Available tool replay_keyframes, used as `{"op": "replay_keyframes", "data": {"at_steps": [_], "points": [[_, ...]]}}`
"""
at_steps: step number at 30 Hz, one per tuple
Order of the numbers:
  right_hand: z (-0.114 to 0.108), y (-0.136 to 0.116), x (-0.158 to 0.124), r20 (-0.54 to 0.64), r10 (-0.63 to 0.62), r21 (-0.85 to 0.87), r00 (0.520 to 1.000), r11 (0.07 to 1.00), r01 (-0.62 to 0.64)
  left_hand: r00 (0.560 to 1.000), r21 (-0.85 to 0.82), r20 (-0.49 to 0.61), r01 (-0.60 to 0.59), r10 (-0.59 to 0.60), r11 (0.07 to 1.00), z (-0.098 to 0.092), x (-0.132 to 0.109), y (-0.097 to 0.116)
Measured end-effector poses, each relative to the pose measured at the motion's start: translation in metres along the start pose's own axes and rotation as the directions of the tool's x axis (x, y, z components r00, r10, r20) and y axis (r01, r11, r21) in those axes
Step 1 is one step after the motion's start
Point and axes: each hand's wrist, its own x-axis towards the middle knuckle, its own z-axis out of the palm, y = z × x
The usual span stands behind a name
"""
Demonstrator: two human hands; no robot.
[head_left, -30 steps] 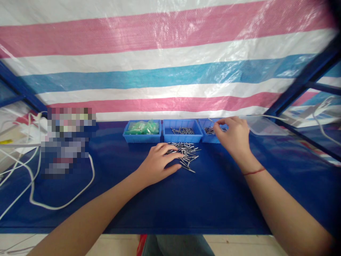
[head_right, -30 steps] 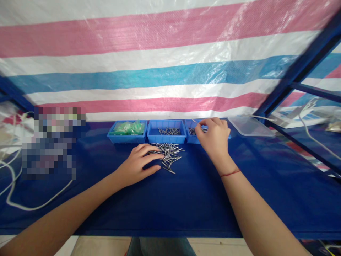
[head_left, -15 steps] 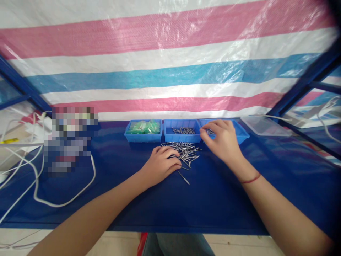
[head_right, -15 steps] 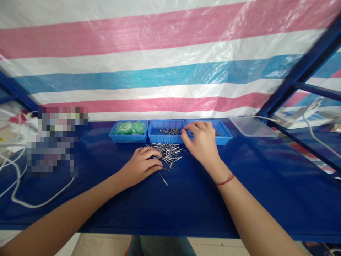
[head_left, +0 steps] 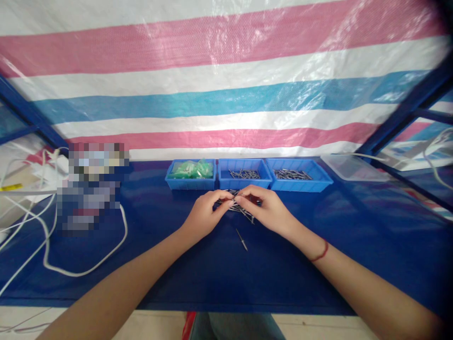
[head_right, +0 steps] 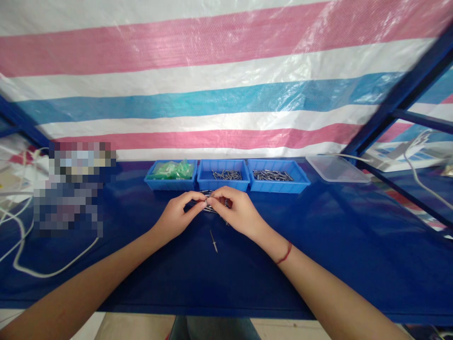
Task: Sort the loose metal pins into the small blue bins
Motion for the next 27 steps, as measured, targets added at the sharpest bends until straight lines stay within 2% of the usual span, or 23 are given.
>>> {"op": "replay_keyframes", "data": {"at_steps": [3,7,15,27], "points": [[0.0016,0.0000,-0.0002,-0.057,0.058,0.102,0.997,0.993,-0.052,0.999,-0.060,-0.008,0.031,-0.032,0.998,0.0013,-0.0008,0.0015],[0.0042,-0.0018,-0.0012,-0.080,0.070,0.139,0.994,0.989,-0.059,0.997,-0.104,-0.024,0.070,-0.073,0.992,0.0010,-0.0010,0.0020],[0.0052,-0.0069,-0.0032,-0.101,0.007,0.062,0.995,0.998,-0.001,0.998,-0.018,0.033,0.047,-0.046,0.999,0.0006,0.0003,0.0010],[-0.0013,-0.0040,-0.0017,-0.084,-0.066,0.015,0.994,0.998,0.068,1.000,-0.026,-0.017,-0.021,0.020,0.999,-0.0050,0.0017,-0.0033]]}}
